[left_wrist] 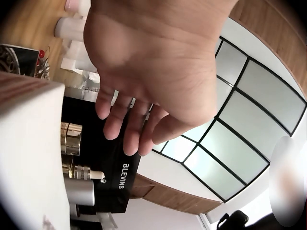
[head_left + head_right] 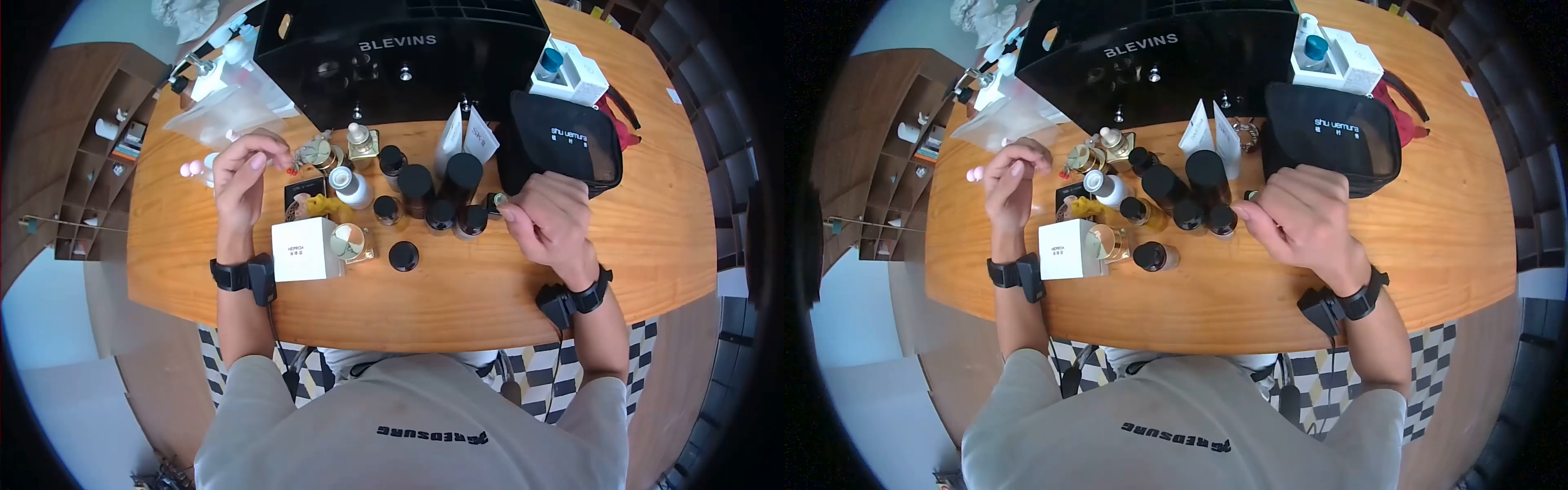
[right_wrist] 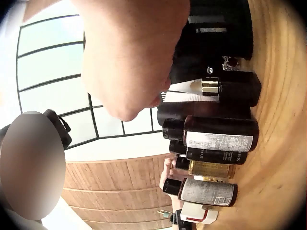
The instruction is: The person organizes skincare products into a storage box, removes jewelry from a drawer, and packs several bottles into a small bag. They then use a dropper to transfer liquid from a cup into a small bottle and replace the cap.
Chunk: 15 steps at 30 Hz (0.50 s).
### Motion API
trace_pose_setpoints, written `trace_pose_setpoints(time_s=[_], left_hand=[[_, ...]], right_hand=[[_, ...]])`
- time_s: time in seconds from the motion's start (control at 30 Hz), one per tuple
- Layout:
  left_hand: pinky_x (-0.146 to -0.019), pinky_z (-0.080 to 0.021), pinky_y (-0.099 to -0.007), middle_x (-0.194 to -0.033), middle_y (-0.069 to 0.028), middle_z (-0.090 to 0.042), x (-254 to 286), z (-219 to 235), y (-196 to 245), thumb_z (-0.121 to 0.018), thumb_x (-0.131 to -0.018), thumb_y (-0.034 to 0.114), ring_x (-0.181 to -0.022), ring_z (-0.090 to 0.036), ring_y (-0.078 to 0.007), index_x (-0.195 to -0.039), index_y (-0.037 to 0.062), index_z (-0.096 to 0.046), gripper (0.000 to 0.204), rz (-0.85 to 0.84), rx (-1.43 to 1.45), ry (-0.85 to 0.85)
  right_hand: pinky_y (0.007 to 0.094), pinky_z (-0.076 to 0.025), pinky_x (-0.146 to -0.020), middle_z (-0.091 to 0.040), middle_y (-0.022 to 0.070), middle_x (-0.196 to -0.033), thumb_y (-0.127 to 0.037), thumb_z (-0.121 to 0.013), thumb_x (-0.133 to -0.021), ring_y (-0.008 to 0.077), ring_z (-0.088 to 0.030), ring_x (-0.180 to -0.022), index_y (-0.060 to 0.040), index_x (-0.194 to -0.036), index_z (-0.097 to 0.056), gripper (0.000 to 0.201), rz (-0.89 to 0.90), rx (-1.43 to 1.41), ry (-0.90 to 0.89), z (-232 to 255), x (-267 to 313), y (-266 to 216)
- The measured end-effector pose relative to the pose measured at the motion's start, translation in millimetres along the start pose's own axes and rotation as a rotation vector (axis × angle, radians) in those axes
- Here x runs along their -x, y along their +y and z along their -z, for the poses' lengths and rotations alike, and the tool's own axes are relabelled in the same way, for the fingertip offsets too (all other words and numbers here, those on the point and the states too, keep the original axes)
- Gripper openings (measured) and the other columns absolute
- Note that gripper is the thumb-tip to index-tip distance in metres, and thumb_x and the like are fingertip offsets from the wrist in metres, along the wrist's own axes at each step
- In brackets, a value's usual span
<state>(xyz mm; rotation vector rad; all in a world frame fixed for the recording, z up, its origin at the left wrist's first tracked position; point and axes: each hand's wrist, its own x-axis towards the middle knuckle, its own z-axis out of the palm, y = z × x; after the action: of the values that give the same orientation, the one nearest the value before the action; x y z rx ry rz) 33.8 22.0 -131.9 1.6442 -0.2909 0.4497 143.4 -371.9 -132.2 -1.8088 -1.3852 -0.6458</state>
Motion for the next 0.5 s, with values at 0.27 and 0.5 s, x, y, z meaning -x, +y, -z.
trace_pose_setpoints(time_s=[0.27, 0.5], left_hand=[[-0.068, -0.035, -0.0307, -0.077, -0.0088, -0.057, 4, 6, -8, -0.058, -0.096, 0.026, -0.072, -0.046, -0.0159, -0.08, -0.0036, -0.06, 0.034, -0.024, -0.022, -0.073], [-0.057, -0.025, -0.0282, -0.067, 0.001, -0.04, 7, 6, -23, -0.056, -0.102, 0.018, -0.061, -0.035, -0.0095, -0.069, 0.0061, -0.045, 0.037, 0.138, 0.026, 0.084]], right_hand=[[0.034, -0.034, -0.046, -0.046, 0.0059, -0.055, -0.012, -0.081, -0.081, 0.0243, -0.046, -0.047, -0.0076, -0.059, -0.051, 0.037, 0.003, 0.018, -0.013, -1, 2, 0], [0.0337, -0.035, -0.047, -0.049, 0.0061, -0.057, -0.013, -0.08, -0.082, 0.0242, -0.049, -0.048, -0.0071, -0.059, -0.052, 0.037, 0.034, 0.034, -0.076, 2, -3, -5]])
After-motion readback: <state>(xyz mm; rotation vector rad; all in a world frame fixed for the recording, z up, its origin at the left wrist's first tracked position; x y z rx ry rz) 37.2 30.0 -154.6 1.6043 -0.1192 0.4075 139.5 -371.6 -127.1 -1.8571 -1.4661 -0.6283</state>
